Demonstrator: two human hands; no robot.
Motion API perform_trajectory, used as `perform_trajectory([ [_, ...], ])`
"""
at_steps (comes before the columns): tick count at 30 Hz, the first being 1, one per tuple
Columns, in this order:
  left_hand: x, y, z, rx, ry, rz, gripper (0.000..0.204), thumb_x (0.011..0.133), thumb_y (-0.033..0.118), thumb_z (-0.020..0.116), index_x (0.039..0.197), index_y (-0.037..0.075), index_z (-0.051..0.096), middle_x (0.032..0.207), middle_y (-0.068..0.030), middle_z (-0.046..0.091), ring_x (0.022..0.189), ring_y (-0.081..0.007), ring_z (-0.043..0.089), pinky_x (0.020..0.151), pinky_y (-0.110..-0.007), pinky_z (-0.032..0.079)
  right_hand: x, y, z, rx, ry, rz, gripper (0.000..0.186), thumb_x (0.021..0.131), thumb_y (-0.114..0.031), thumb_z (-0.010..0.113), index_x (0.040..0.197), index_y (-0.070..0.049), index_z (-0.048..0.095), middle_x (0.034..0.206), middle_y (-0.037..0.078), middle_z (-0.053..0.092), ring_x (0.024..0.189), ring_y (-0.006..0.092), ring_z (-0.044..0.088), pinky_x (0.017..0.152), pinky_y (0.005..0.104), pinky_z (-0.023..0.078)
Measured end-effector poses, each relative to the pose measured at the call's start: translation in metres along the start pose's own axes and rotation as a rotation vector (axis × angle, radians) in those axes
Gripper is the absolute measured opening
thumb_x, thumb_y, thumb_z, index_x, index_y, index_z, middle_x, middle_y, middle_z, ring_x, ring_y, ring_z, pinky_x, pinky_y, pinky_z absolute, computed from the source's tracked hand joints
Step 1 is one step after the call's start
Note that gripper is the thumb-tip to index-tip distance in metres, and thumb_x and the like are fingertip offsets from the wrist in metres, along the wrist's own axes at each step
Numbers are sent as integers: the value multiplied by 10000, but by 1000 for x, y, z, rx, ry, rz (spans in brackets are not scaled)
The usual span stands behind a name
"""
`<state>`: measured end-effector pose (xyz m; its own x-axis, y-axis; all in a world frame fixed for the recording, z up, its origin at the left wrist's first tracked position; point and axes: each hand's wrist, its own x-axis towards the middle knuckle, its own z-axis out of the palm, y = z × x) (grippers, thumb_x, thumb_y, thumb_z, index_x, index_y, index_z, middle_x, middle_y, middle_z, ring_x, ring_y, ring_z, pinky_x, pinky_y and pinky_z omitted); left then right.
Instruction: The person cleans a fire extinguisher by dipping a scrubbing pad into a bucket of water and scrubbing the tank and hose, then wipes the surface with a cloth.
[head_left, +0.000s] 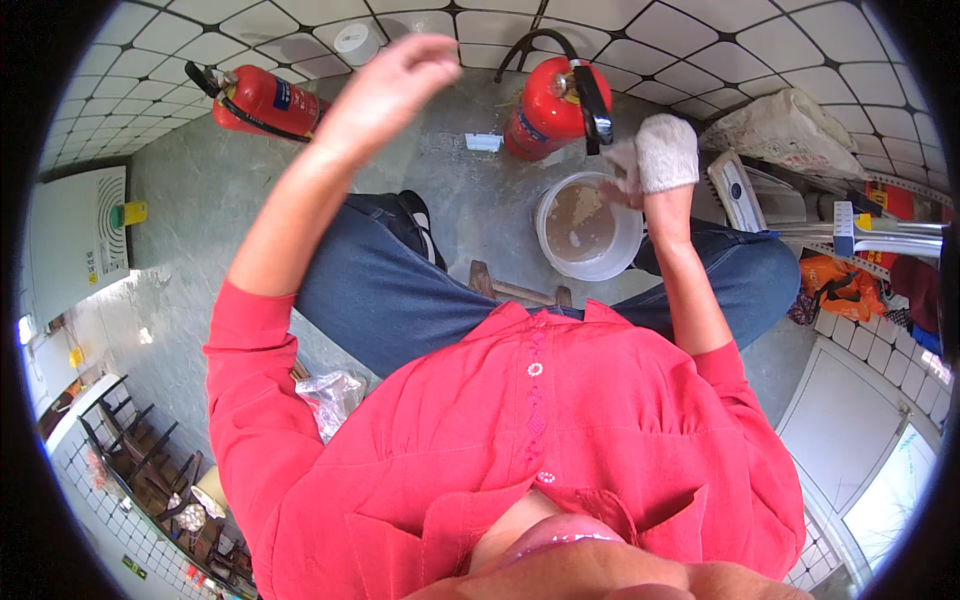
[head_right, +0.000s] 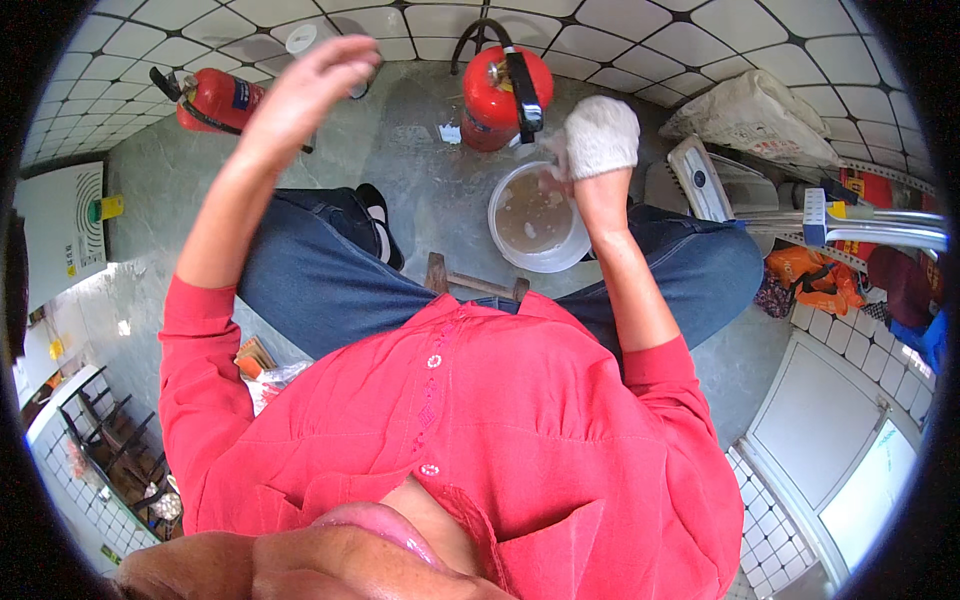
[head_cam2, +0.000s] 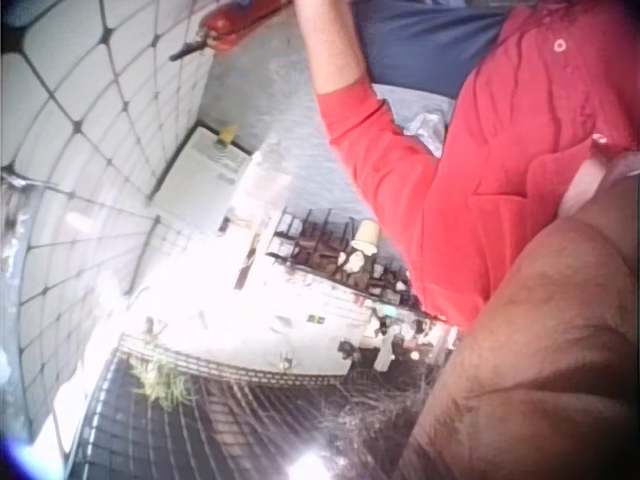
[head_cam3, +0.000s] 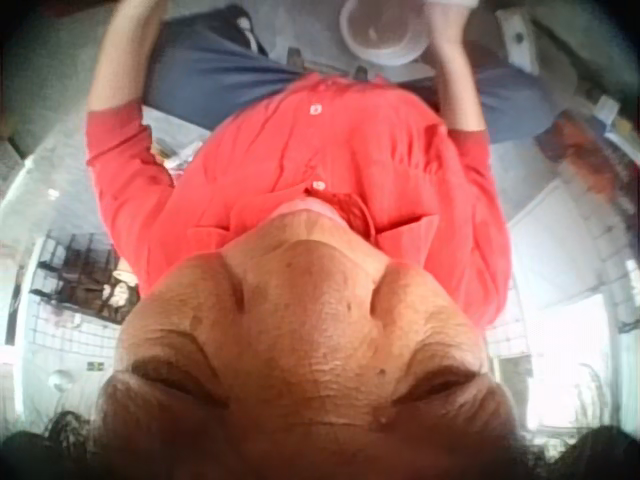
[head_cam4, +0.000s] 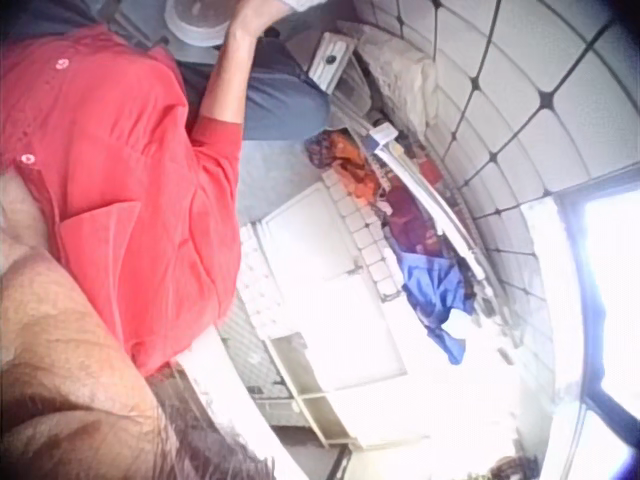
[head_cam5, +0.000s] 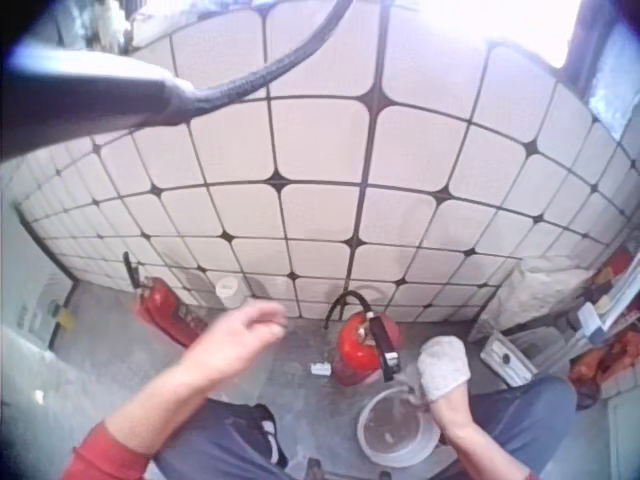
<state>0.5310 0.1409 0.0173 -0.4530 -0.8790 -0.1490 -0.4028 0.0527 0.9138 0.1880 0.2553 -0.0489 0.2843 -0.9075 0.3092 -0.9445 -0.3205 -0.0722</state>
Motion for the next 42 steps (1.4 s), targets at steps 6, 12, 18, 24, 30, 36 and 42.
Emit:
perform_trajectory([
  [6,28,-27,113,26,68,9,630,863,242,625,1407,-19,443,1401,-212,519,1276,-310,534,1046,-387,441,58,31,57,300,406,-191,191,689,-120,695,866,-54,662,977,189,659,945,375,618,851,459,485],
  [12,45,-39,138,343,125,88,685,828,271,673,1409,-6,440,1384,-233,516,1297,-369,491,1089,-412,387,116,77,104,165,-18,122,196,892,-195,562,934,-67,704,953,180,694,931,375,658,808,442,513],
  [18,61,-47,159,334,146,118,631,849,233,687,1400,24,462,1311,-227,569,1218,-371,554,1020,-414,438,63,26,164,848,280,518,578,873,-440,653,1277,-40,544,1195,231,617,1122,412,565,972,484,440],
  [24,70,-60,166,307,214,153,452,880,158,628,1324,104,564,1212,-175,633,1100,-347,615,938,-398,480,-2,-60,121,852,609,761,603,854,-234,700,1359,-28,442,1302,221,533,1204,397,484,1037,464,378],
  [30,82,-73,155,186,136,150,416,869,126,598,1284,92,601,1100,-146,656,925,-260,637,853,-354,498,-51,-58,142,837,176,470,359,862,-140,655,1183,0,577,1129,209,623,989,383,619,887,434,500],
  [36,77,-60,149,289,103,224,417,875,112,579,1290,87,593,1135,-153,650,974,-273,636,891,-357,491,-4,-9,51,798,278,648,387,837,-219,683,1078,52,548,987,305,658,941,455,643,808,511,511],
  [42,84,-57,129,405,22,258,409,907,155,597,1312,96,574,1243,-147,630,1134,-302,615,977,-368,464,25,14,98,728,371,469,335,901,-267,576,1112,-6,598,1104,284,627,1003,459,618,857,504,498],
])
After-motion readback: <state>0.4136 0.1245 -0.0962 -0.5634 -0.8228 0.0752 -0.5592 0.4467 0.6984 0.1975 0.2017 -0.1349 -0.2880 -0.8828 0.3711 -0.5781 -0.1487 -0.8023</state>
